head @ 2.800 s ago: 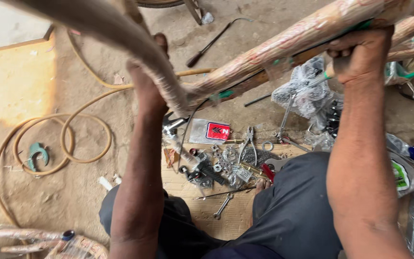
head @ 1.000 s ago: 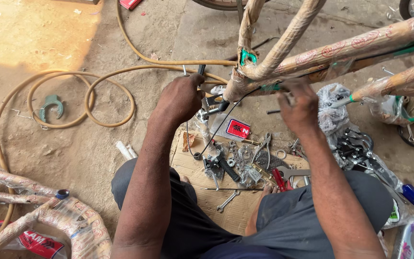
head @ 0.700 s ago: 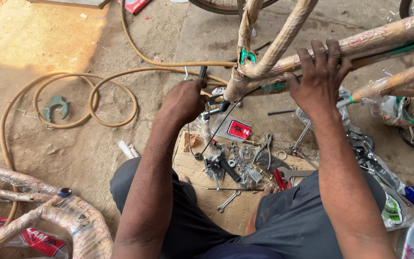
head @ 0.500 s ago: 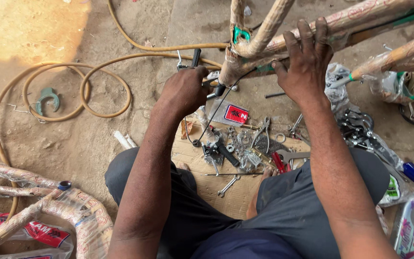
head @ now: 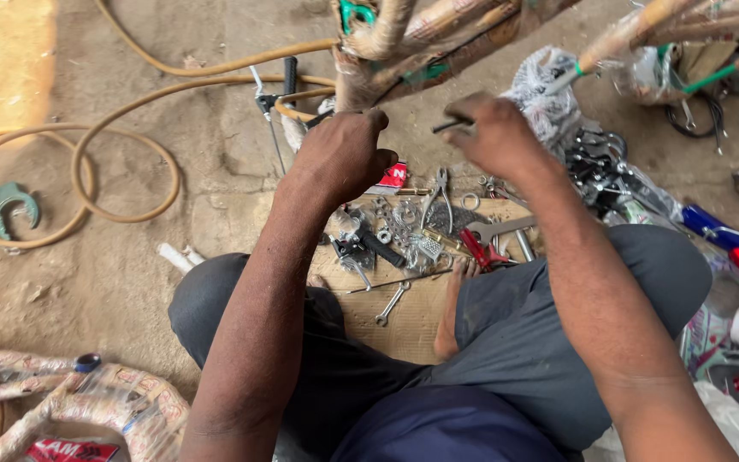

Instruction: The person works on a bicycle in a cluttered workshop. They handle a hose, then sit on the floor to adjust the handlebar brake levers and cables using a wrench and screwdriver.

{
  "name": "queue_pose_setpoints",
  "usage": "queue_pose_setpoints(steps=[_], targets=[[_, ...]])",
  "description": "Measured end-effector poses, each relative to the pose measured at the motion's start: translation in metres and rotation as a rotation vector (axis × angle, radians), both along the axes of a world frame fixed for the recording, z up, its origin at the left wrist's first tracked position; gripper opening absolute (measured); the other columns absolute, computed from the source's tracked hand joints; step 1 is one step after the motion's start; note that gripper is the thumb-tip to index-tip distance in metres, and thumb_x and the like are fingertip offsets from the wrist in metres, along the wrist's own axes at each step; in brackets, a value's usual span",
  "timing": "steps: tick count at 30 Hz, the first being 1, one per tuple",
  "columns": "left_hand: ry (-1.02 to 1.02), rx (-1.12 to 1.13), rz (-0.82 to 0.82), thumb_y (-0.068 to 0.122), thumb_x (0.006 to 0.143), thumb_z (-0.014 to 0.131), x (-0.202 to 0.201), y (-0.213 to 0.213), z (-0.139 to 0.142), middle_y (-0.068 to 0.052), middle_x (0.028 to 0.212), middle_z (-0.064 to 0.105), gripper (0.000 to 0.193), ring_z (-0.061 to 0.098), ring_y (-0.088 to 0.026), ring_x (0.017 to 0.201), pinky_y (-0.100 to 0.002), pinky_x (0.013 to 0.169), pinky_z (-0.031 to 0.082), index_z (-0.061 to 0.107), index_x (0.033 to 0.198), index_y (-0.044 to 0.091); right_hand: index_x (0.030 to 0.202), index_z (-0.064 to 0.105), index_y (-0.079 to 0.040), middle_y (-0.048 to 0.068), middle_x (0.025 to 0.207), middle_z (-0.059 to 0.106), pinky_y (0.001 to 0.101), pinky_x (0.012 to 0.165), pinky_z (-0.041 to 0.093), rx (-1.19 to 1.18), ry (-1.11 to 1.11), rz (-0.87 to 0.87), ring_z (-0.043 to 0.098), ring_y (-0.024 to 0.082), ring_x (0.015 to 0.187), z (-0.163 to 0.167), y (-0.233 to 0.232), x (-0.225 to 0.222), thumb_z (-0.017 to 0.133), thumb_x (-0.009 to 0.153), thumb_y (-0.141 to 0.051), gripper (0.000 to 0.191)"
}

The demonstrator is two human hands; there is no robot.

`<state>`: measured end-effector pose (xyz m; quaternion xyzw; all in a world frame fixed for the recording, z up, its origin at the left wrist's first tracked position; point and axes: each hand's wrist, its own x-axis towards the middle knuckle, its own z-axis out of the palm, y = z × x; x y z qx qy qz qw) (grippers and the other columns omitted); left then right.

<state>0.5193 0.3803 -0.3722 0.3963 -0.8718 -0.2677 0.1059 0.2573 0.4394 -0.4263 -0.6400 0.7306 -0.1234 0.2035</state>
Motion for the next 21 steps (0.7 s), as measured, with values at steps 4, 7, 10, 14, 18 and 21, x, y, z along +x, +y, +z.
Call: queue_pose_setpoints(steps=[4, 7, 10, 14, 18, 21], targets=[[-0.047, 0.020, -0.103, 0.031, 0.089, 0.077, -0.029, 0.006, -0.010, -0.018, 0.099, 0.072, 0.038, 0.071, -0.029, 0.093, -0.045, 0.080, 0.057, 0.068, 0.113, 0.003, 0.124, 0.074, -0.012, 0.016, 0.121, 0.076, 0.0423, 0.106, 0.053, 0.558, 0.160, 0.194, 0.072, 0.028, 0.112, -0.110, 0.028, 0.033, 0.062, 0.096, -0.023, 0.032], [-0.125, 0.032, -0.151, 0.032, 0.090, 0.076, -0.040, 0.010, -0.012, -0.017, 0.096, 0.071, 0.040, 0.070, -0.028, 0.091, -0.045, 0.079, 0.057, 0.066, 0.115, 0.004, 0.124, 0.074, -0.014, 0.015, 0.113, 0.072, 0.0437, 0.096, 0.056, 0.676, 0.154, 0.443, 0.070, 0.030, 0.104, -0.194, 0.067, 0.077, 0.070, 0.077, -0.011, 0.047], [-0.113, 0.043, -0.167, 0.032, 0.088, 0.077, -0.042, 0.012, -0.012, -0.019, 0.098, 0.071, 0.040, 0.070, -0.033, 0.094, -0.047, 0.081, 0.056, 0.067, 0.114, 0.003, 0.127, 0.068, -0.017, 0.015, 0.106, 0.070, 0.0444, 0.089, 0.058, 0.741, 0.027, 0.359, 0.071, 0.031, 0.099, -0.247, 0.108, 0.117, 0.062, 0.082, -0.005, 0.047], [-0.049, 0.041, -0.106, 0.026, 0.087, 0.077, -0.024, 0.005, -0.013, -0.022, 0.098, 0.072, 0.039, 0.070, -0.039, 0.098, -0.050, 0.084, 0.055, 0.067, 0.117, 0.003, 0.108, 0.070, -0.006, 0.015, 0.103, 0.069, 0.0494, 0.083, 0.054, 0.282, 0.138, 0.623, 0.067, 0.035, 0.098, -0.276, 0.151, 0.129, 0.066, 0.079, -0.004, 0.030], [-0.042, 0.029, -0.010, 0.024, 0.087, 0.077, 0.000, -0.008, -0.016, -0.022, 0.097, 0.071, 0.036, 0.069, -0.040, 0.096, -0.052, 0.083, 0.054, 0.068, 0.114, 0.003, 0.109, 0.066, -0.005, 0.017, 0.100, 0.068, 0.0517, 0.086, 0.052, 0.354, 0.215, 0.653, 0.065, 0.037, 0.099, -0.285, 0.149, 0.128, 0.067, 0.079, -0.005, 0.030], [0.011, -0.060, 0.021, 0.024, 0.083, 0.080, 0.010, -0.013, -0.020, -0.022, 0.096, 0.072, 0.038, 0.070, -0.040, 0.095, -0.051, 0.082, 0.055, 0.068, 0.111, 0.002, 0.106, 0.066, -0.005, 0.016, 0.100, 0.068, 0.0561, 0.092, 0.048, 0.503, 0.199, 0.699, 0.062, 0.037, 0.104, -0.286, 0.151, 0.133, 0.072, 0.076, -0.012, 0.032]])
